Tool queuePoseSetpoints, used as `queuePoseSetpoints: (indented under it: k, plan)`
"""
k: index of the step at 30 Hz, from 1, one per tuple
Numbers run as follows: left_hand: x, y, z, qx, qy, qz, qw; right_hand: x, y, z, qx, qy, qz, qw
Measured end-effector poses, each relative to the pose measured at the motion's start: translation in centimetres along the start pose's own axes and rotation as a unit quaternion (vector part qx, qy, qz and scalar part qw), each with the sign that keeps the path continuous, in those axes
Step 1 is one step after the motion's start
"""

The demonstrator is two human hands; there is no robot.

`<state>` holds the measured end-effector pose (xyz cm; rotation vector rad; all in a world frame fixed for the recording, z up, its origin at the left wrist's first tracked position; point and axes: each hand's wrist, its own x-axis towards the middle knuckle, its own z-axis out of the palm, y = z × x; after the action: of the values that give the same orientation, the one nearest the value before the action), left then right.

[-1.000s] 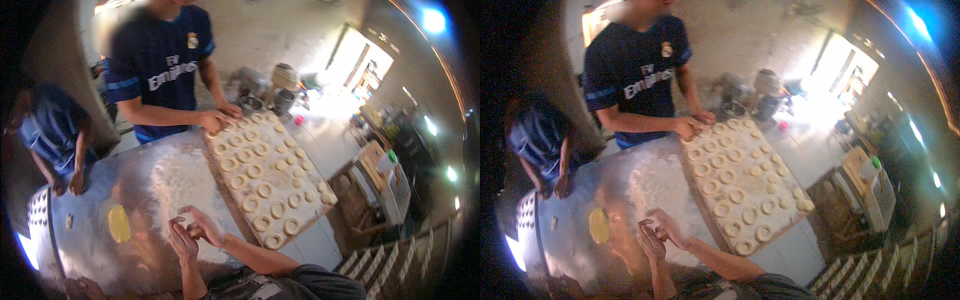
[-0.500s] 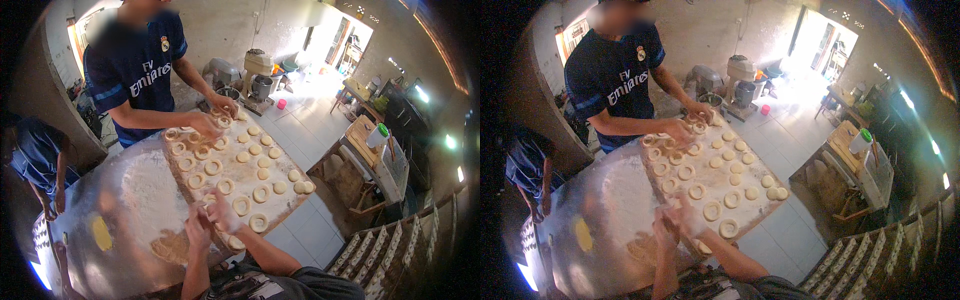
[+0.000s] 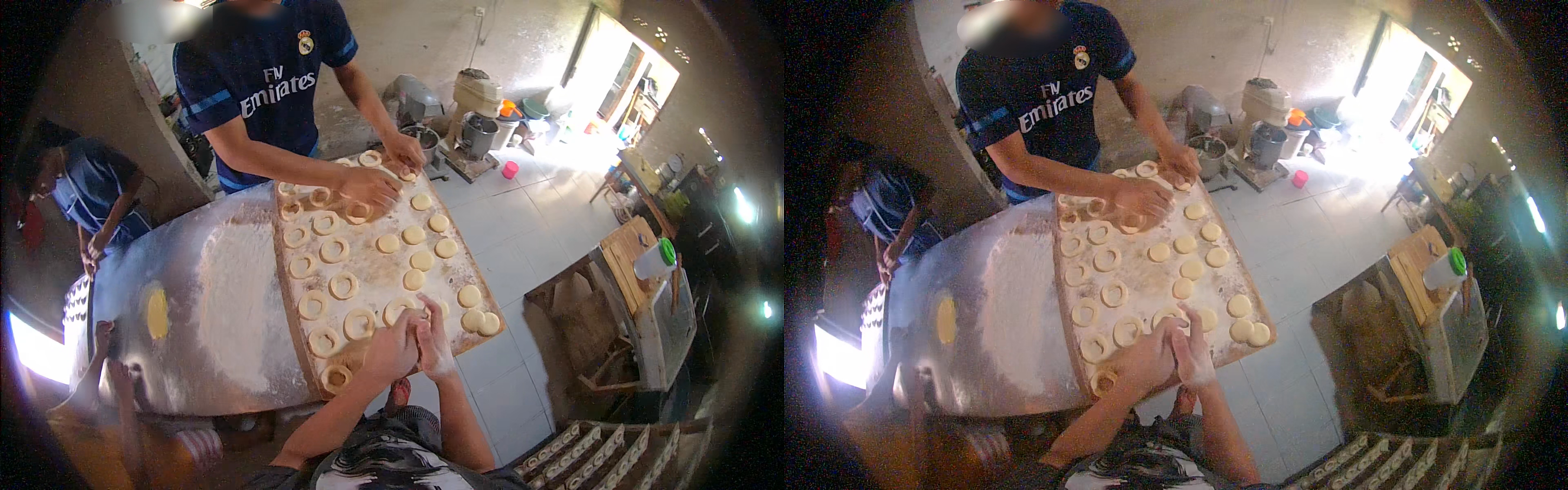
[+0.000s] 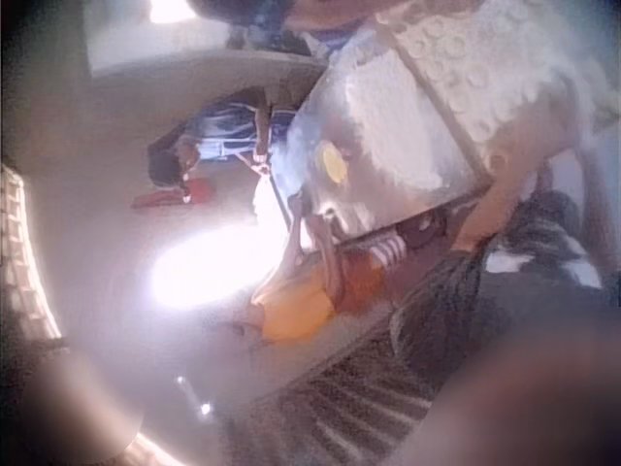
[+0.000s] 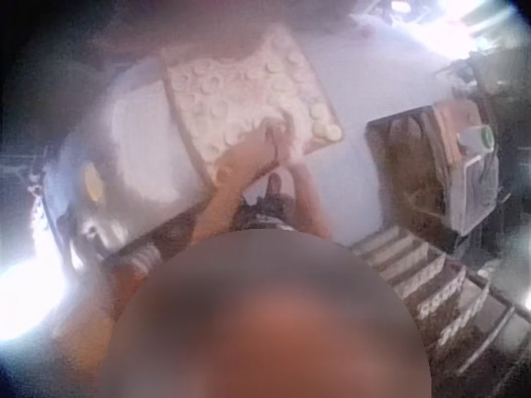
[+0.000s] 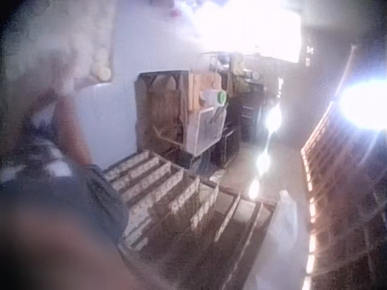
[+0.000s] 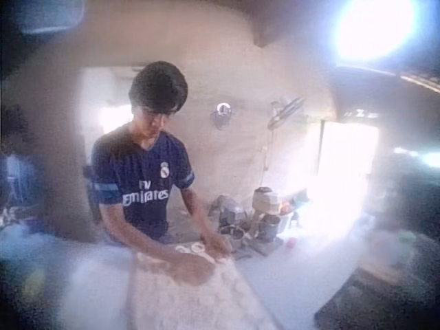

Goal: The person shapes small dough pieces into rings by hand and places them on a wooden tray. They then carry the tray and place it on a multi-tiered rack with other trays of dough. The person continues shaping more dough rings and arranging them on the tray.

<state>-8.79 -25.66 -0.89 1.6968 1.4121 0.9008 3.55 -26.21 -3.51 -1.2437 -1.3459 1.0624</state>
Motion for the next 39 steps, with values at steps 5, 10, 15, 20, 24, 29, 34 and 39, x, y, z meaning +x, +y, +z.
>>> queuePoseSetpoints:
  k: [5,10,15,20,24,29,34,39]
  plan:
    - [1.8,1.1,3.2,0.004,-0.006,-0.098,0.995,0.5,0.2,-1.9,0.08,0.051,0.155,0.983]
    - [3.2,-1.5,2.2,0.259,0.019,-0.019,0.965,1.0,0.3,-4.3,-0.214,0.013,0.162,0.963]
    - [0.2,-2.5,0.9,0.291,-0.109,-0.052,0.949,-0.2,1.7,-3.5,-0.426,-0.073,0.071,0.899]
    - [2.7,-1.2,2.8,0.268,-0.073,-0.003,0.961,-1.0,2.1,-6.1,-0.266,0.069,0.11,0.955]
    - [6.6,-1.7,6.2,0.289,-0.093,0.079,0.95,-1.3,2.1,-11.4,-0.435,0.173,0.127,0.874]
    - [7.8,-3.1,7.4,0.281,-0.189,0.17,0.925,0.2,3.0,-11.5,-0.542,0.064,0.093,0.833]
    - [6.7,-4.2,1.2,-0.044,-0.094,0.144,0.984,2.4,2.5,-10.6,-0.403,-0.014,0.125,0.907]
    - [-2.1,-11.2,-16.2,0.024,0.19,-0.03,0.981,5.7,0.5,-4.0,-0.235,-0.087,-0.015,0.968]
